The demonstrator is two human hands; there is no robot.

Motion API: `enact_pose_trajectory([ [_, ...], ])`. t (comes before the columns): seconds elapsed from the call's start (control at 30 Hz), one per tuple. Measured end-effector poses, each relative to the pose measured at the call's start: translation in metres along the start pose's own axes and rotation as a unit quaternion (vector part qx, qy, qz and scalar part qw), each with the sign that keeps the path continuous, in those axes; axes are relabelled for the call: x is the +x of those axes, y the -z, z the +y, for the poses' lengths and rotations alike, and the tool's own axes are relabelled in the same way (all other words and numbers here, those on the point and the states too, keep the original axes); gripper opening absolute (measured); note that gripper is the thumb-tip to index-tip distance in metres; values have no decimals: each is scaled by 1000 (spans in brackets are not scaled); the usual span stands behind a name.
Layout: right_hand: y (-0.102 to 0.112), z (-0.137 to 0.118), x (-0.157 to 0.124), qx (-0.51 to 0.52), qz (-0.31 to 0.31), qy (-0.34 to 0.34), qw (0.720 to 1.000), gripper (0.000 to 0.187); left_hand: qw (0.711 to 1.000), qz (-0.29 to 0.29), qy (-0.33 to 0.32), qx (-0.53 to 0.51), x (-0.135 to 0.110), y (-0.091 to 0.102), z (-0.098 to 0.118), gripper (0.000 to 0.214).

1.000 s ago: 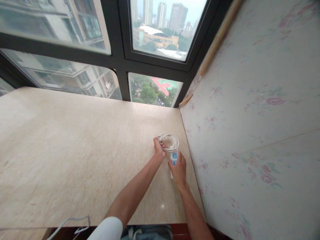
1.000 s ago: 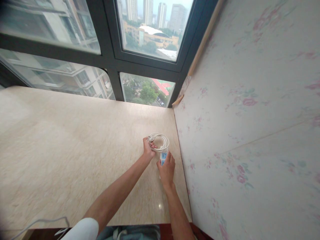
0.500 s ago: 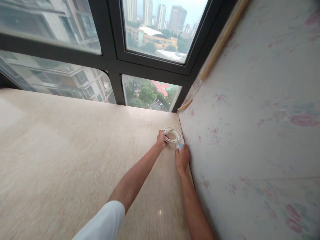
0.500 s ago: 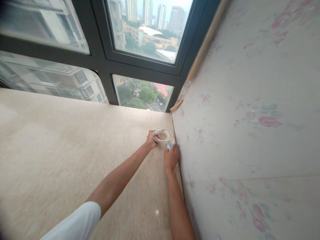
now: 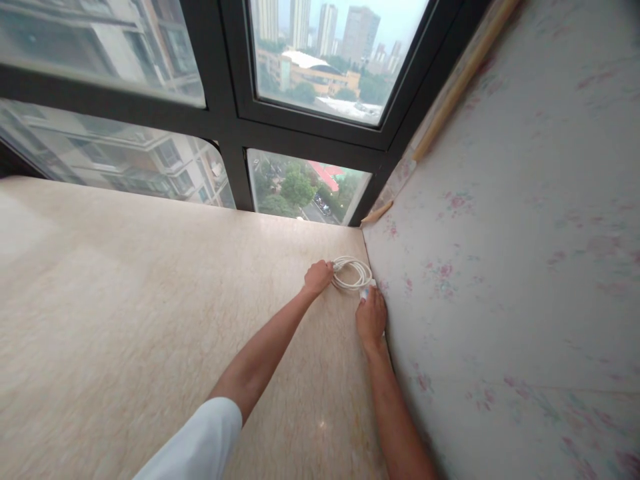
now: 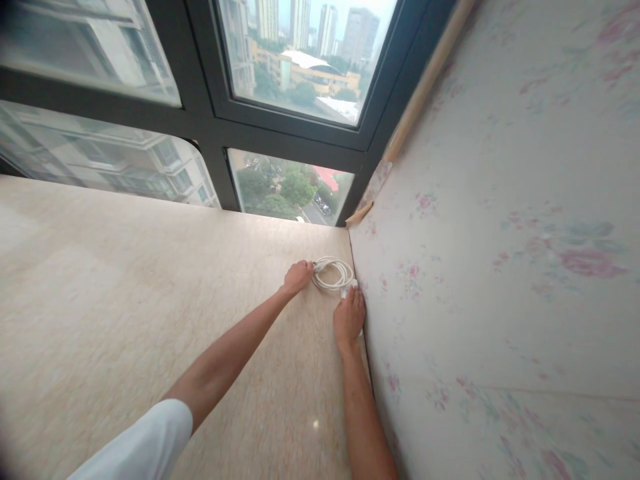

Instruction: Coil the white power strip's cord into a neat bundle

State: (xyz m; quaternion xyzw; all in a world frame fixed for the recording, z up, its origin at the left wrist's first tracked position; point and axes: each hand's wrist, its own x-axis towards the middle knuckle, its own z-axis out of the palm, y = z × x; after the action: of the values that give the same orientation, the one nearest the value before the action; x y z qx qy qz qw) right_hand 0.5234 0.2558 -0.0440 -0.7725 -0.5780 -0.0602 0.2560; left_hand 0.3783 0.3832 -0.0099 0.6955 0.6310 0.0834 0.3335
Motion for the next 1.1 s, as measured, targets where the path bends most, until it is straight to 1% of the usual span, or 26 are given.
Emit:
enact_pose_trajectory([
  [0.07, 1, 1, -1, 8, -1, -2, 1000, 48, 999, 24, 7, -20, -3, -1, -4, 52],
  [0.23, 9, -10, -10, 45, 5, -12, 999, 54, 996, 61, -13, -62, -21, -5, -13, 41],
  [0.33, 17, -23, -24, 82, 6, -2, 997, 53, 993, 77, -33, -85, -39, -9, -20, 35],
  [0.4, 22, -34, -39, 115, 12, 5, 993, 50, 991, 86, -45, -96, -55, -12, -24, 33],
  [0.5, 30, -55, -71, 183, 8, 7, 983, 43, 987, 102, -58, -106, -89, -20, -33, 33],
  [0.57, 36, -70, -97, 245, -16, 0, 969, 38, 986, 108, -70, -107, -119, -25, -41, 33],
  [0.63, 44, -85, -124, 319, -57, -19, 946, 34, 985, 101, -87, -107, -151, -29, -51, 31],
  [0.73, 60, -102, -163, 419, -123, -60, 898, 30, 986, 98, -91, -101, -202, -34, -72, 34],
  [0.8, 70, -108, -187, 455, -158, -73, 874, 28, 989, 89, -84, -85, -233, -36, -88, 33],
  [0.87, 78, -111, -210, 472, -184, -77, 859, 29, 991, 71, -83, -75, -261, -38, -103, 33],
  [0.97, 85, -114, -239, 484, -198, -79, 849, 29, 993, 54, -70, -77, -295, -40, -117, 34],
  [1.1, 92, -119, -269, 479, -171, -62, 859, 27, 997, 15, -56, -49, -326, -37, -122, 32],
])
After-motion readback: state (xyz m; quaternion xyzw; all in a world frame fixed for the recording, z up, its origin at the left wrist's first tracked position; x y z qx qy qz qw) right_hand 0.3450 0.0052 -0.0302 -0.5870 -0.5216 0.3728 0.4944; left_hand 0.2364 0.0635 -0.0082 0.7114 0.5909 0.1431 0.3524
